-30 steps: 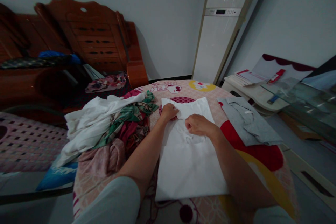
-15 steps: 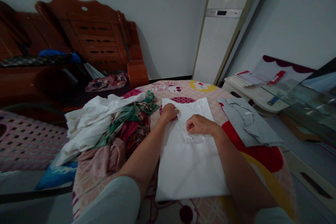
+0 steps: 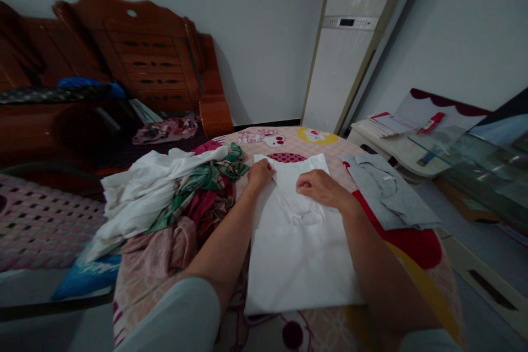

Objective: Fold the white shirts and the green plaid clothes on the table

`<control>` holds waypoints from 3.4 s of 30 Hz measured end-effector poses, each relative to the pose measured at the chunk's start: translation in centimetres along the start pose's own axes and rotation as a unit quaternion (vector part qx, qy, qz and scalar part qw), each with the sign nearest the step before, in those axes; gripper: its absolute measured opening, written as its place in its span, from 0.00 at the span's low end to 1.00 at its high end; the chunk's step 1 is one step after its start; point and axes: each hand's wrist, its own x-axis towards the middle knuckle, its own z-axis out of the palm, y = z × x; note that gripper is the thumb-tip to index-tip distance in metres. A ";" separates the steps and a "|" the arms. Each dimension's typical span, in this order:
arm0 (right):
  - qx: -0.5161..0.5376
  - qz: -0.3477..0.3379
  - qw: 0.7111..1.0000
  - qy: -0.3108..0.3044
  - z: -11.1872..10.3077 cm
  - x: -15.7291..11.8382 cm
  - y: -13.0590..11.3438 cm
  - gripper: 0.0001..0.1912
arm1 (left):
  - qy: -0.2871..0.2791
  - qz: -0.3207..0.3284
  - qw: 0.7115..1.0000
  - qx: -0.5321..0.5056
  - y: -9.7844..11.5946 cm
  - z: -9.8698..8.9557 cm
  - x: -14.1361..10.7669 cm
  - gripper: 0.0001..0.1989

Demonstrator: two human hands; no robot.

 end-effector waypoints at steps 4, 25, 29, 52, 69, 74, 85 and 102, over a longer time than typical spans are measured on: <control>-0.016 0.030 0.997 0.066 -1.8 -1.7 0.7 0.07 | -0.003 0.022 0.997 -0.073 0.4 -1.6 0.0 0.06; -0.142 0.131 0.981 -0.029 3.1 -8.4 2.0 0.16 | -0.220 0.242 0.940 0.095 2.3 -3.6 -13.7 0.16; -0.141 0.135 0.980 -0.049 2.8 -7.8 2.0 0.13 | -0.226 0.234 0.940 0.104 2.6 -3.8 -13.8 0.14; -0.039 -0.031 0.992 0.112 1.0 -8.9 1.7 0.17 | -0.143 0.318 0.934 -0.084 1.7 -6.8 -13.5 0.11; -0.201 0.077 0.966 0.146 -3.1 4.3 3.5 0.20 | -0.035 0.266 0.963 0.024 3.1 -7.2 -0.7 0.18; -0.234 0.114 0.957 0.128 -0.3 6.3 5.0 0.21 | -0.031 0.244 0.968 0.060 2.8 -4.2 1.0 0.19; -0.211 0.079 0.971 0.084 6.3 2.5 6.8 0.24 | -0.040 0.306 0.950 0.046 1.5 1.1 -5.1 0.24; -0.005 0.248 0.929 0.274 3.3 -7.4 8.8 0.15 | 0.024 0.141 0.986 -0.089 -3.5 -3.0 -7.7 0.16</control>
